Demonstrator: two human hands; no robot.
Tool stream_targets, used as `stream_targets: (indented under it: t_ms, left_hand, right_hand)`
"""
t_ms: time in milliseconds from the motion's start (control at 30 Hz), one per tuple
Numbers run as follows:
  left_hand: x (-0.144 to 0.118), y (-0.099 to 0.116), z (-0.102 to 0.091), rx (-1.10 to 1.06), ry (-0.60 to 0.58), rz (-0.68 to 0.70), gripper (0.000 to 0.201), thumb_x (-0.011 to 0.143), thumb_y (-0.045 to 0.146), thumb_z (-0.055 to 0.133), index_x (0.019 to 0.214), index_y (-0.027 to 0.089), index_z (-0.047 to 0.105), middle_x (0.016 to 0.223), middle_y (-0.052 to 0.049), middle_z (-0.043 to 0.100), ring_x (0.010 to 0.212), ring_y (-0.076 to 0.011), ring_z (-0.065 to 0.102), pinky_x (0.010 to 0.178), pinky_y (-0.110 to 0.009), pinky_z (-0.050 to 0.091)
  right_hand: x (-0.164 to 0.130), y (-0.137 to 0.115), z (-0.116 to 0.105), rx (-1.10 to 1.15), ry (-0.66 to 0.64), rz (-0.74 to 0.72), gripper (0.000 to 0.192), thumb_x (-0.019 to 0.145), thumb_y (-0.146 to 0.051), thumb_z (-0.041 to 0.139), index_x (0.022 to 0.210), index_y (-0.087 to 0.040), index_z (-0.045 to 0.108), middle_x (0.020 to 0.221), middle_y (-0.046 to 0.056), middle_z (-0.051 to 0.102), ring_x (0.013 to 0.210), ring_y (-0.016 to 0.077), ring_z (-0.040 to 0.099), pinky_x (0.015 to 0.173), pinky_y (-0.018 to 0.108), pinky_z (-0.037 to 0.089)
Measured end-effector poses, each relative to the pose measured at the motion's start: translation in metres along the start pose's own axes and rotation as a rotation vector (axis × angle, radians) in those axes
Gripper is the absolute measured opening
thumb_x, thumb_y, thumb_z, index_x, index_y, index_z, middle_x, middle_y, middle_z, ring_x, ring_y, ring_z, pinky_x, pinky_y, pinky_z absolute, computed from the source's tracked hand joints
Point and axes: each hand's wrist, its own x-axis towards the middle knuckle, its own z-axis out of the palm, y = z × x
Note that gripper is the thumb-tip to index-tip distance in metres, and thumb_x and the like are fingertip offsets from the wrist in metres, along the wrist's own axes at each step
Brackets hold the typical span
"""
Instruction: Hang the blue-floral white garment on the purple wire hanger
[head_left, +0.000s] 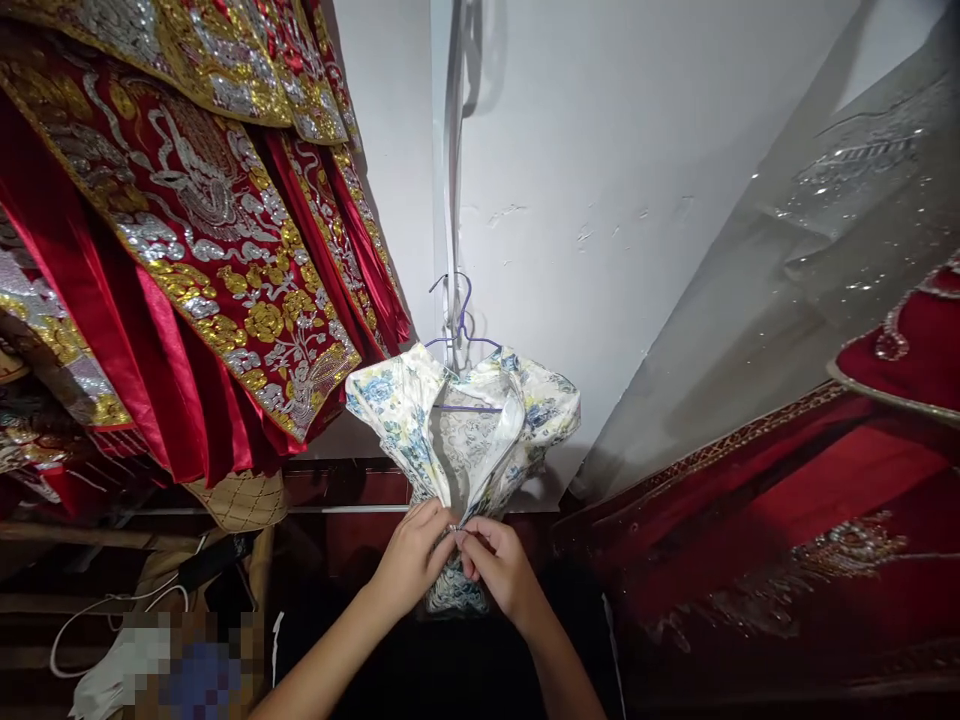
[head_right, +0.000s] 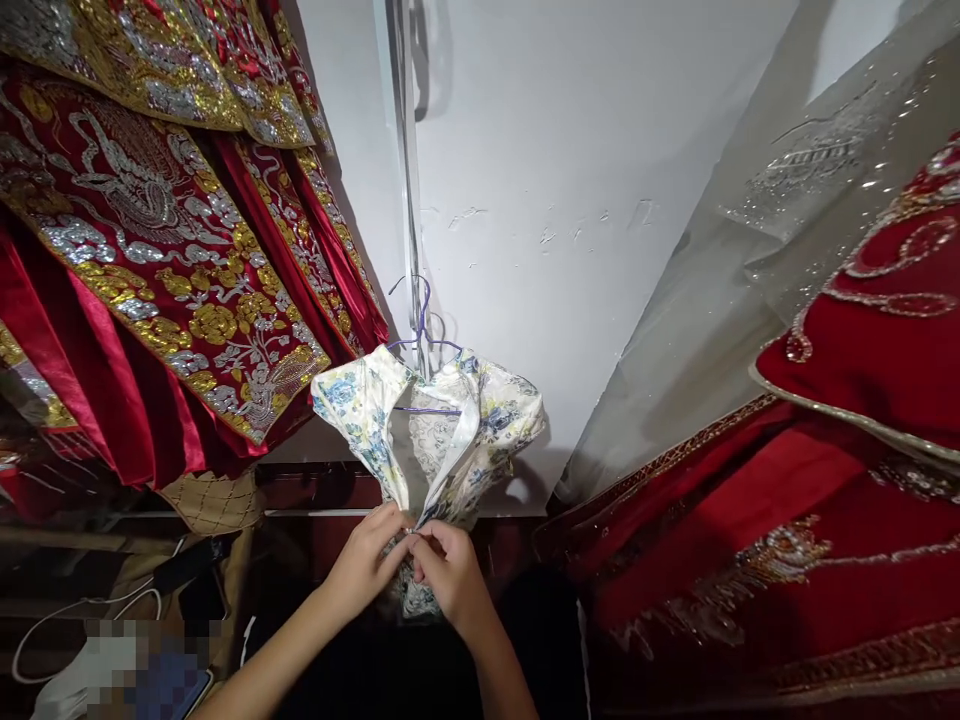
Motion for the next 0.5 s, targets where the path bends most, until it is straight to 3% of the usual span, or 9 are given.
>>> stream_targets:
  t_ms: [67,167,300,400,500]
  left_hand:
    - [0.006,-0.005,-0.001,0.007,-0.037,0.056,0.022,0.098,0.027,0.045,0.095,0.022,0.067,0.088,-0.007,0.061,0.085,-0.0218,0.058,0.077,-0.034,0.048]
    - [0.011,-0.008,0.000,-0.012,-0.063,0.158,0.025,0.098,0.029,0.047,0.105,0.024,0.071,0.087,-0.008,0.065,0.082,-0.0215,0.060,0.076,-0.035,0.047]
    - [0.014,-0.006,0.004,-0.075,-0.018,0.223,0.025,0.096,0.033,0.052,0.107,0.027,0.074,0.090,-0.009,0.072,0.083,-0.0232,0.065,0.078,-0.039,0.049]
    - [0.026,-0.004,-0.001,-0.097,0.053,0.209,0.023,0.095,0.033,0.054,0.097,0.027,0.076,0.088,-0.008,0.075,0.083,-0.0232,0.068,0.079,-0.039,0.051]
    - [0.059,0.000,-0.024,-0.098,0.230,0.171,0.020,0.092,0.034,0.060,0.086,0.024,0.076,0.080,-0.006,0.075,0.075,-0.0208,0.068,0.073,-0.034,0.052]
  right_hand:
    - [-0.003,0.002,-0.011,-0.016,-0.010,-0.051,0.024,0.085,-0.042,0.061,0.078,-0.020,0.056,0.063,-0.001,0.057,0.058,0.0146,0.051,0.056,0.026,0.040]
    - [-0.004,0.012,-0.022,-0.145,0.048,-0.132,0.021,0.078,-0.035,0.070,0.085,-0.020,0.058,0.079,0.002,0.062,0.074,0.0188,0.058,0.067,0.029,0.046]
    - [0.002,0.029,-0.013,-0.136,0.156,-0.186,0.019,0.083,-0.038,0.065,0.089,-0.021,0.059,0.084,0.006,0.064,0.083,0.0234,0.062,0.077,0.034,0.050]
    - [0.006,0.037,-0.002,-0.120,0.252,-0.225,0.023,0.087,-0.043,0.060,0.079,-0.021,0.055,0.077,0.004,0.060,0.077,0.0219,0.060,0.073,0.033,0.049]
    - [0.006,0.040,-0.004,-0.241,0.269,-0.215,0.030,0.086,-0.044,0.063,0.070,-0.021,0.050,0.067,0.001,0.052,0.067,0.0184,0.053,0.065,0.030,0.043]
